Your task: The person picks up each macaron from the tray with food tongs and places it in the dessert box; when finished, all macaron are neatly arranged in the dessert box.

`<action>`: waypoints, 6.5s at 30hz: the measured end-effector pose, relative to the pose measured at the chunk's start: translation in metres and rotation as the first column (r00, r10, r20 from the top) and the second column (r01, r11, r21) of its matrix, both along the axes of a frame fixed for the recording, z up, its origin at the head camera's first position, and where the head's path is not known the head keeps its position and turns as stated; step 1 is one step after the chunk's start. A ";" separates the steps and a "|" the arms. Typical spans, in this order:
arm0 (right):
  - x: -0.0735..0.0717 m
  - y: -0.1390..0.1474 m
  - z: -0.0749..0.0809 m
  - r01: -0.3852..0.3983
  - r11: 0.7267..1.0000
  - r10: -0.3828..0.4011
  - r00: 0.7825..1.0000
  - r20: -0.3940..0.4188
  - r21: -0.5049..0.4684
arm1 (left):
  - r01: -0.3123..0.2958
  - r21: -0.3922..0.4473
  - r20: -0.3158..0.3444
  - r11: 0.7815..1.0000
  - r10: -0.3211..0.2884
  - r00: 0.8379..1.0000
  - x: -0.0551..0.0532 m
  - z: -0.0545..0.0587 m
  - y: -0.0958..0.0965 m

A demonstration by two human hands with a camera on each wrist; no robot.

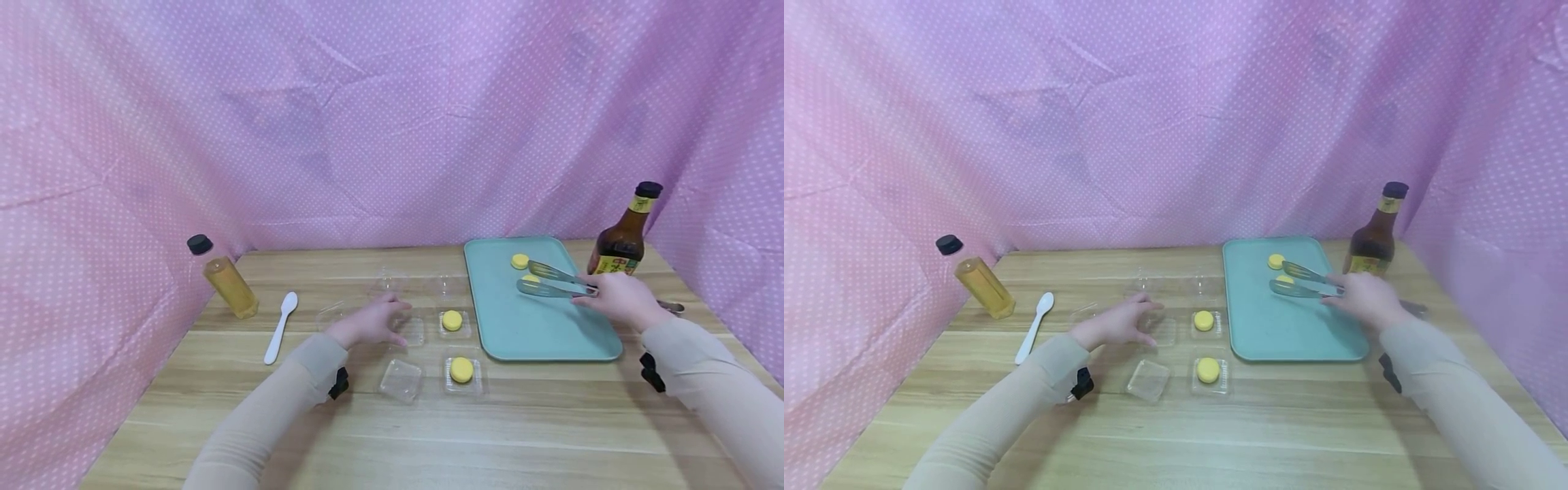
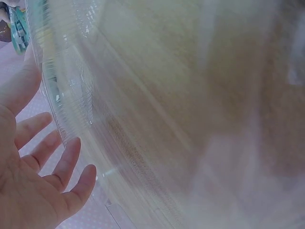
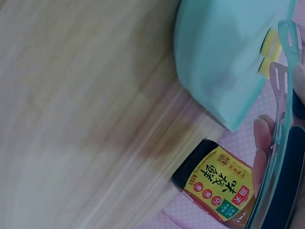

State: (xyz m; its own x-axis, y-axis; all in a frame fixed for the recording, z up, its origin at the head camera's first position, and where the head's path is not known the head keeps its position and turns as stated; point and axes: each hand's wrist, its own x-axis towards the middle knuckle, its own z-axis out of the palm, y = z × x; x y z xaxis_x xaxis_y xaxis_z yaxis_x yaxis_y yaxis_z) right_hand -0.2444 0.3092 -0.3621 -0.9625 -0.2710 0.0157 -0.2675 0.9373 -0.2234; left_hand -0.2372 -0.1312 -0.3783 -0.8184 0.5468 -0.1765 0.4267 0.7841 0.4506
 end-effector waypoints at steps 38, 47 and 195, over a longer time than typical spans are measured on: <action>-0.003 0.002 -0.006 0.044 0.999 -0.043 0.999 -0.031 0.012 | 0.018 0.013 -0.035 1.000 -0.018 0.999 0.002 0.000 0.000; -0.001 -0.002 -0.004 0.042 0.999 -0.043 0.996 -0.076 -0.012 | 0.014 0.005 -0.035 1.000 -0.014 0.999 0.003 0.000 0.000; 0.021 -0.109 0.013 -0.189 0.964 0.155 0.971 -0.180 -0.186 | 0.002 0.019 0.003 1.000 -0.002 1.000 0.001 0.000 0.000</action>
State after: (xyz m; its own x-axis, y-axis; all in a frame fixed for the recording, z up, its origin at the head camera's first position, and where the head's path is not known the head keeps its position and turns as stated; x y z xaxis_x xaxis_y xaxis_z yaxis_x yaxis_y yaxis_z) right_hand -0.2238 0.2003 -0.3491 -0.8814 -0.4074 0.2391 -0.4692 0.8144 -0.3415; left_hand -0.2360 -0.1314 -0.3784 -0.8170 0.5514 -0.1686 0.4266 0.7748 0.4667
